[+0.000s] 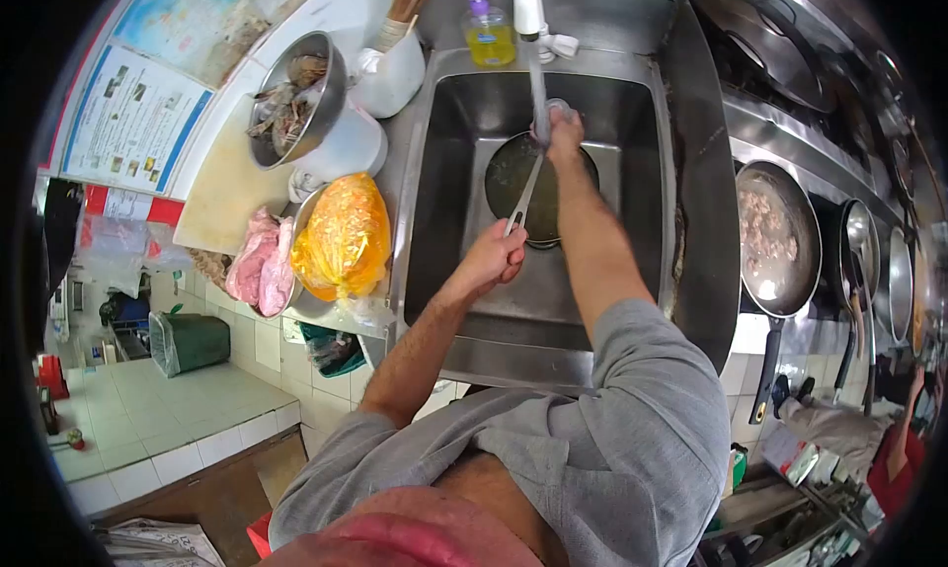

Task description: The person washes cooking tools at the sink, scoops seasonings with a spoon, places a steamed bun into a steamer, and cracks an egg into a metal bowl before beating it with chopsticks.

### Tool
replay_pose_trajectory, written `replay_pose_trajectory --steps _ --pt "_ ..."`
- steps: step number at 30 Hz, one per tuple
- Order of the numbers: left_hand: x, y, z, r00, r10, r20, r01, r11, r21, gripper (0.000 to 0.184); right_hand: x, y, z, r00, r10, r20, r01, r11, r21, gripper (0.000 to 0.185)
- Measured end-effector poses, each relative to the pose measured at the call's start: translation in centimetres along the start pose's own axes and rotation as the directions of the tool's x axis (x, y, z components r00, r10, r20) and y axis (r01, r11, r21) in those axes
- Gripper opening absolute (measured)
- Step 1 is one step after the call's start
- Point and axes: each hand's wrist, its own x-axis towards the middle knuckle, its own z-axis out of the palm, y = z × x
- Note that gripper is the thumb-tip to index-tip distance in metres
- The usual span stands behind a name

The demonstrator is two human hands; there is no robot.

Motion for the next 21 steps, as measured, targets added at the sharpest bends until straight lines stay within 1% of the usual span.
replay_pose_trajectory --steps 1,2,3,4,5,6,7,8,9,10,11,12,13,14,15,16,17,18,19,20,21 --pt "1.1 0.0 0.2 1.0 0.002 0.013 -0.002 1.0 0.003 0.015 1.0 1.0 -0.5 0.994 0.076 -0.084 -0.072 0.996 0.05 0.019" --pt "2.1 -0.3 0.3 0.998 0.035 -0.052 -0.031 0.997 0.072 0.014 1.9 2.1 -1.2 0.943 0.328 0.054 -0.333 0.93 0.155 0.014" --pt "3.1 -1.0 0.0 0.991 0.069 -0.118 -0.051 0.988 0.143 0.014 0.6 2.6 -0.9 0.921 0.377 0.098 -0.385 0.918 0.092 0.011" --pt "5.1 -2.1 -0.9 0.981 0.087 -0.172 -0.048 0.974 0.22 0.017 -1.2 2.8 0.0 0.897 0.42 0.14 -0.427 0.904 0.024 0.019" --pt "6.1 -3.6 -1.6 0.983 0.085 -0.162 -0.048 0.974 0.223 0.017 -2.8 2.9 0.5 0.882 0.45 0.141 -0.447 0.893 -0.053 0.017" --pt "6.8 -5.1 -2.0 0.956 0.239 -0.17 -0.09 0.791 0.604 0.019 -4.4 2.8 0.8 0.929 0.365 0.064 -0.354 0.925 -0.138 0.02" --pt "6.8 -4.6 -1.4 0.914 0.391 -0.107 -0.096 0.466 0.88 0.022 -5.1 2.3 0.8 0.965 0.261 -0.001 -0.255 0.939 -0.232 0.023" --pt "6.6 -4.1 -1.2 0.993 0.089 -0.073 0.003 0.615 0.788 0.037 -5.4 1.2 0.6 0.969 0.247 -0.006 -0.242 0.943 -0.227 0.023" --pt "7.3 -4.0 -1.8 0.995 0.085 -0.058 -0.006 0.608 0.794 0.037 -5.6 0.5 -0.2 0.977 0.213 -0.028 -0.211 0.926 -0.314 0.027" --pt "8.7 -3.9 -2.5 0.959 0.284 -0.011 -0.148 0.534 0.832 0.044 -5.9 -0.1 -1.1 0.983 0.178 -0.05 -0.183 0.898 -0.401 0.032" --pt "10.5 -3.5 -3.0 0.881 0.47 0.045 -0.277 0.436 0.856 0.051 -6.2 -0.6 -2.0 0.984 0.168 -0.06 -0.178 0.9 -0.398 0.032" --pt "12.2 -1.7 -3.1 0.796 0.606 -0.011 -0.342 0.464 0.817 0.054 -6.7 -1.1 -2.9 0.973 0.223 0.064 -0.181 0.9 -0.397 0.035" --pt "14.1 0.5 -2.8 0.688 0.721 -0.081 -0.41 0.479 0.776 0.058 -7.2 -1.5 -3.5 0.943 0.274 0.189 -0.181 0.899 -0.399 0.039" --pt "15.9 2.2 -2.1 0.586 0.804 -0.103 -0.42 0.41 0.81 0.057 -7.9 -2.0 -3.9 0.911 0.339 0.236 -0.234 0.895 -0.381 0.039" --pt "17.3 3.5 -1.4 0.473 0.873 -0.119 -0.418 0.342 0.842 0.056 -9.0 -2.3 -4.1 0.889 0.369 0.27 -0.273 0.902 -0.334 0.038" --pt "18.3 4.6 -0.8 0.474 0.873 -0.113 -0.427 0.34 0.838 0.056 -9.6 -2.2 -4.4 0.87 0.38 0.316 -0.281 0.906 -0.316 0.038" --pt "19.1 5.4 -0.3 0.524 0.84 -0.137 -0.309 0.338 0.889 0.055 -10.2 -2.1 -4.7 0.848 0.39 0.359 -0.291 0.909 -0.299 0.037" --pt "19.6 6.5 0.4 0.568 0.806 -0.165 -0.19 0.323 0.927 0.054 -10.8 -2.3 -5.2 0.855 0.38 0.352 -0.283 0.912 -0.298 0.037" --pt "19.7 7.8 0.7 0.693 0.697 -0.187 -0.193 0.429 0.883 0.054 -11.4 -2.4 -5.6 0.865 0.372 0.337 -0.266 0.909 -0.321 0.037" --pt "19.8 9.3 0.9 0.801 0.533 -0.272 -0.038 0.498 0.866 0.055 -11.8 -2.5 -6.0 0.876 0.362 0.32 -0.25 0.907 -0.34 0.037" --pt "20.3 10.2 0.7 0.874 0.345 -0.343 0.124 0.524 0.843 0.057 -12.2 -2.6 -6.3 0.885 0.35 0.306 -0.21 0.888 -0.409 0.034"
